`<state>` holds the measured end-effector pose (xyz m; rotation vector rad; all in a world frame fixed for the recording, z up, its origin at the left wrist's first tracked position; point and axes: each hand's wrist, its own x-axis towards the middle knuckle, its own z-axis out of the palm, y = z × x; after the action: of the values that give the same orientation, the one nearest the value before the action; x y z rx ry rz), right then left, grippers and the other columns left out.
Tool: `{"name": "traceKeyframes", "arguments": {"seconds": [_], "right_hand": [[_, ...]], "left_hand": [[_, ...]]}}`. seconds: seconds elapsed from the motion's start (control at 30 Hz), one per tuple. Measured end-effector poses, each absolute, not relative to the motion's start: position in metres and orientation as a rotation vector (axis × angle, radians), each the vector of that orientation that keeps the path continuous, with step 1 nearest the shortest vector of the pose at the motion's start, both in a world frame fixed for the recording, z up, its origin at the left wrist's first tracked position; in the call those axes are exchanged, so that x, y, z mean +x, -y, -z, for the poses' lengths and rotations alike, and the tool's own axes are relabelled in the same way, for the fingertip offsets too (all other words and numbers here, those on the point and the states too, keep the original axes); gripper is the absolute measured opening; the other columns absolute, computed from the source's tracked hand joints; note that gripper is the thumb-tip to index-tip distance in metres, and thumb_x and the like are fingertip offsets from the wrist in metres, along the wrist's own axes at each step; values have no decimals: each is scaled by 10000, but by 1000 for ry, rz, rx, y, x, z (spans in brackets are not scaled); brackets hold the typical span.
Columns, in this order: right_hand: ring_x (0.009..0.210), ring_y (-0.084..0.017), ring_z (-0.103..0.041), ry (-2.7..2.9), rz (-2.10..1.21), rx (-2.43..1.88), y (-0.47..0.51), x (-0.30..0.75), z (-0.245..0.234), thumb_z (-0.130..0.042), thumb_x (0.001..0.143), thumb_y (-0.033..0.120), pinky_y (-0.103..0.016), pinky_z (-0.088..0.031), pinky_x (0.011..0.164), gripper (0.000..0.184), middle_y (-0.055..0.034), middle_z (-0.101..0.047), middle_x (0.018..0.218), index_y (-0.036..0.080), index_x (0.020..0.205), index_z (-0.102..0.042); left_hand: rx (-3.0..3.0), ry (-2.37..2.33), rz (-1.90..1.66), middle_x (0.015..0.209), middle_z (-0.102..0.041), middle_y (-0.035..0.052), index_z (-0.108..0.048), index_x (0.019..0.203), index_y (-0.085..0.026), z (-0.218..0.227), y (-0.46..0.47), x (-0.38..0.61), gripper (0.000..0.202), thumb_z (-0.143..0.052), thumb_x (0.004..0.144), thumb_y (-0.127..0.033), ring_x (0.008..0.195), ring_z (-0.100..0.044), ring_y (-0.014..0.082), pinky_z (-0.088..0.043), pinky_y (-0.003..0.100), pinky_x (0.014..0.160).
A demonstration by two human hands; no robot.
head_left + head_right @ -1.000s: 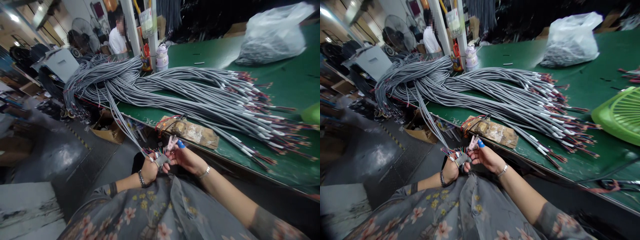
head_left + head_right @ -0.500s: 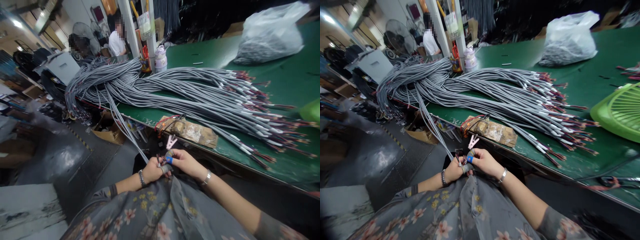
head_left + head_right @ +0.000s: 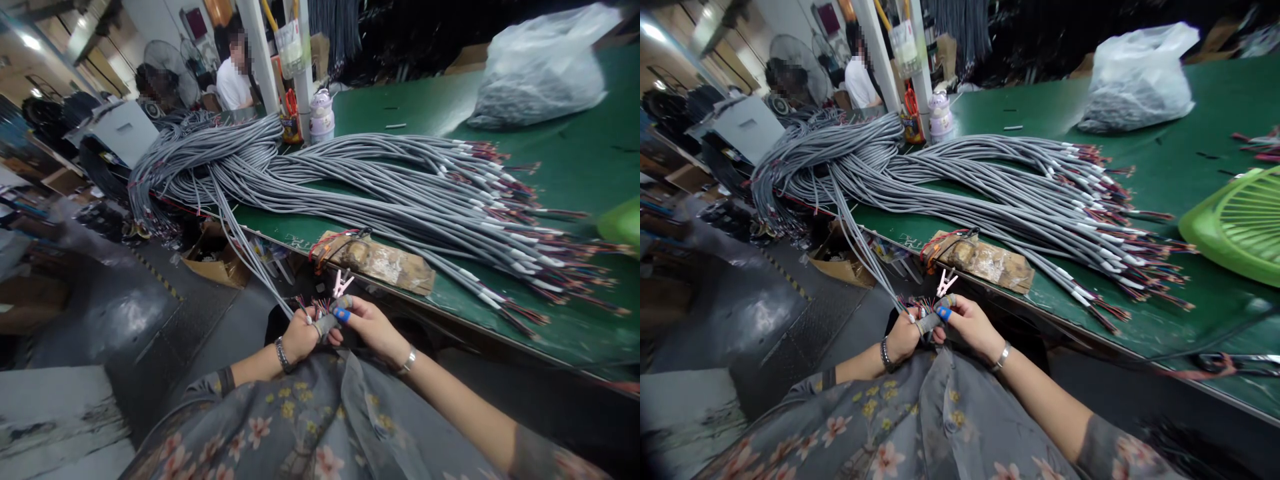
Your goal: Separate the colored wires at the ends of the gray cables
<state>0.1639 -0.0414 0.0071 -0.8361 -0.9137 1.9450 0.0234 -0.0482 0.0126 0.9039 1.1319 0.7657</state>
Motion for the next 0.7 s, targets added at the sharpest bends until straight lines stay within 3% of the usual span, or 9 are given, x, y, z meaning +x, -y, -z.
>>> {"name": "traceKeyframes", "arguments": {"seconds": [0.3,0.7], "right_hand": [[352,-110,-464,848,-1901,-880,38,155,-7,-757,665,447,-252,-355,417,364,82,-483,392,215,668,-477],[393,-117,-493,749,-1970,-775,37,155,-6,-810,625,404,-285,-407,464,358,51,-544,438,197,670,-522]], "left_hand": [[919,-1118,-793,508,-642,63,-613,598,-137,-12,49,23,514,-746,544,-631,482,-615,173,-524,302,561],[800,-1132,-876,507,-641,71,-600,644,-135,-9,51,23,530,-742,540,-635,538,-654,215,-532,329,571]]}}
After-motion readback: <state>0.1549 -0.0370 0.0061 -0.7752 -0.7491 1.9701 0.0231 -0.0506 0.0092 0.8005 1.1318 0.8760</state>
